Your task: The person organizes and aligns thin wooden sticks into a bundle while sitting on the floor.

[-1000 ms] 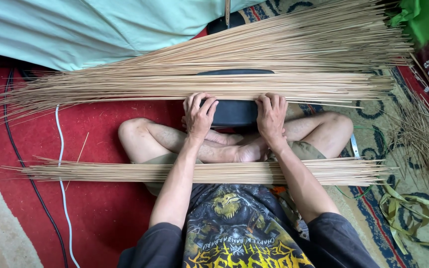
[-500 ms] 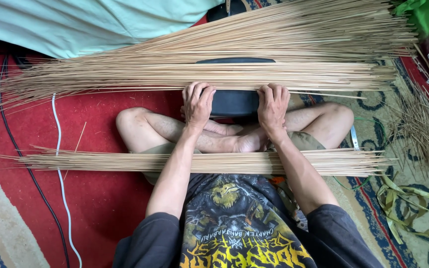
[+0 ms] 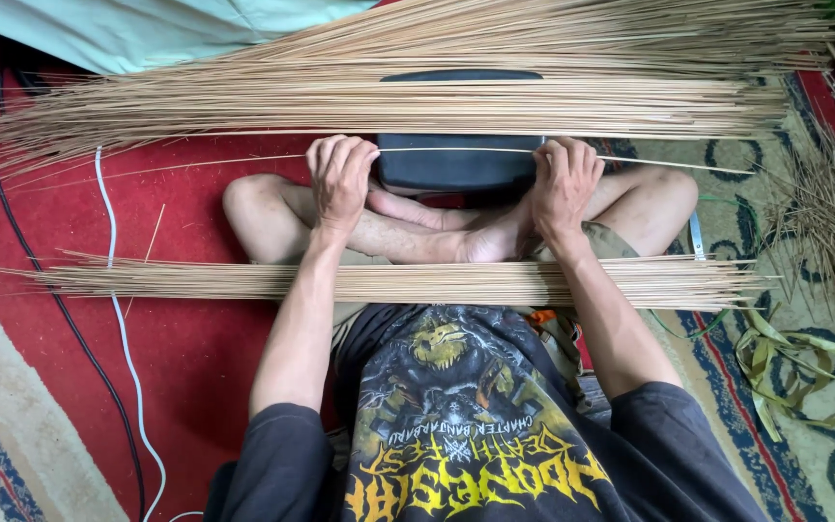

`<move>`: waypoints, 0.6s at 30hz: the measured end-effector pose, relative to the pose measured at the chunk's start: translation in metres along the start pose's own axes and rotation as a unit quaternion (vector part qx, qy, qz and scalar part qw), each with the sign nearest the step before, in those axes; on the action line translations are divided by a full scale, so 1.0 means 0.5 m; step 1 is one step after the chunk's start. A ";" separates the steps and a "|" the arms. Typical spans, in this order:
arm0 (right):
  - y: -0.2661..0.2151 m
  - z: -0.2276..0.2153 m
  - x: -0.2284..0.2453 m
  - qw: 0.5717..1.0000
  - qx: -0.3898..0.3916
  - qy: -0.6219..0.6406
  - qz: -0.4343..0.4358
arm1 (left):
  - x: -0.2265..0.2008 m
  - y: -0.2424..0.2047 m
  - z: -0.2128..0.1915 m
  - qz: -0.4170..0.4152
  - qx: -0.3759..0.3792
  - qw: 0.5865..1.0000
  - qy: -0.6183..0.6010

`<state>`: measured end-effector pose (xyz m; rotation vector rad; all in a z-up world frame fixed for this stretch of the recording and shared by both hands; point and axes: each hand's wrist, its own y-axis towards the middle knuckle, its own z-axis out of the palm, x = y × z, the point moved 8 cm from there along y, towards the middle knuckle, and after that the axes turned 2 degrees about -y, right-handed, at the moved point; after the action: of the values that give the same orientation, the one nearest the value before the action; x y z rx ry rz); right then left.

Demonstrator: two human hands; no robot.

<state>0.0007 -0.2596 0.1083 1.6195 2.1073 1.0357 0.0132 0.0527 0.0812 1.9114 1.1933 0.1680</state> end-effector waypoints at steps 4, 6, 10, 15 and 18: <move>-0.024 -0.021 -0.033 1.000 0.012 -0.011 0.005 | 0.017 -0.015 -0.052 0.000 0.010 1.000 0.004; -0.031 -0.035 -0.045 1.000 0.000 -0.019 0.008 | 0.016 -0.014 -0.073 0.003 0.021 1.000 0.011; -0.037 -0.040 -0.049 1.000 0.019 -0.009 -0.004 | 0.016 -0.027 -0.076 0.004 0.052 0.999 0.005; -0.048 -0.040 -0.064 0.993 0.108 0.034 -0.026 | 0.027 -0.053 -0.073 0.005 0.113 0.994 -0.014; -0.066 -0.048 -0.073 0.986 0.153 0.055 -0.034 | 0.021 -0.070 -0.081 -0.001 0.143 0.989 -0.029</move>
<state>-0.0260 -0.3058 0.0955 1.6391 2.4789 0.8295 -0.0253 0.0911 0.0784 2.1473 1.2313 -0.0642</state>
